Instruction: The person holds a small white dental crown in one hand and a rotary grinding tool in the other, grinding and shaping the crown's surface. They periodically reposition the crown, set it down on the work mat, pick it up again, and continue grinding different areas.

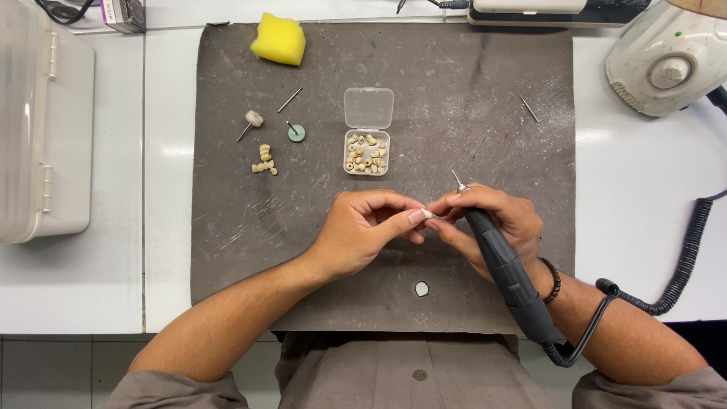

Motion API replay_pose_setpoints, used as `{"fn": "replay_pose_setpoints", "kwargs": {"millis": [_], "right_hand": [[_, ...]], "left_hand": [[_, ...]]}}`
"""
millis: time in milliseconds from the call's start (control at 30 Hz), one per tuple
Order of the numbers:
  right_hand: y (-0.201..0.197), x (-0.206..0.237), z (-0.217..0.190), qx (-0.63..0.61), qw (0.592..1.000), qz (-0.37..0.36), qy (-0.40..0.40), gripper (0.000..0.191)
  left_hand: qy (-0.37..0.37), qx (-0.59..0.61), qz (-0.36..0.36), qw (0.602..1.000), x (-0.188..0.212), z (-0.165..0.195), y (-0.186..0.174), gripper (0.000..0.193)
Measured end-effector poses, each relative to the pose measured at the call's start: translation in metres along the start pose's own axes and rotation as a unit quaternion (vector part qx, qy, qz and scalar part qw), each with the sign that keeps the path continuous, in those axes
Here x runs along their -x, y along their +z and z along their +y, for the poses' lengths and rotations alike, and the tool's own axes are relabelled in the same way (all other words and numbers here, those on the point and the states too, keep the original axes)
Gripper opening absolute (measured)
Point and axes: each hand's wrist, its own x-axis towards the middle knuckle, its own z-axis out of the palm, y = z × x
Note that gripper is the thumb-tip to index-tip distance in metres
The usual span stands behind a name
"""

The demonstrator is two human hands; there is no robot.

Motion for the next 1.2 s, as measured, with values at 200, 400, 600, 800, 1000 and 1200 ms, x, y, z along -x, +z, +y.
{"fn": "replay_pose_setpoints", "kwargs": {"millis": [200,400,600,800,1000,1200], "right_hand": [[-0.001,0.000,0.001,-0.013,1.000,-0.004,-0.002,0.040],[-0.001,0.004,0.004,0.005,1.000,0.004,0.007,0.038],[0.000,0.008,0.007,-0.015,1.000,0.008,0.005,0.035],[-0.010,0.015,0.005,-0.166,0.980,0.012,0.105,0.030],[-0.012,0.012,0.011,-0.243,0.967,0.009,0.077,0.050],[-0.015,0.012,0.009,-0.286,0.952,0.006,0.107,0.030]], "left_hand": [[-0.023,0.044,-0.005,0.999,0.000,-0.001,-0.001,0.027],[0.020,0.025,0.006,0.999,0.000,0.006,0.003,0.025],[0.070,-0.092,0.028,0.993,0.005,0.013,0.005,0.020],[0.063,-0.044,0.029,0.997,0.006,0.011,0.004,0.020],[0.075,0.002,0.030,0.997,0.005,0.007,0.003,0.019],[0.087,-0.022,0.027,0.996,0.007,0.009,0.002,0.016]]}}
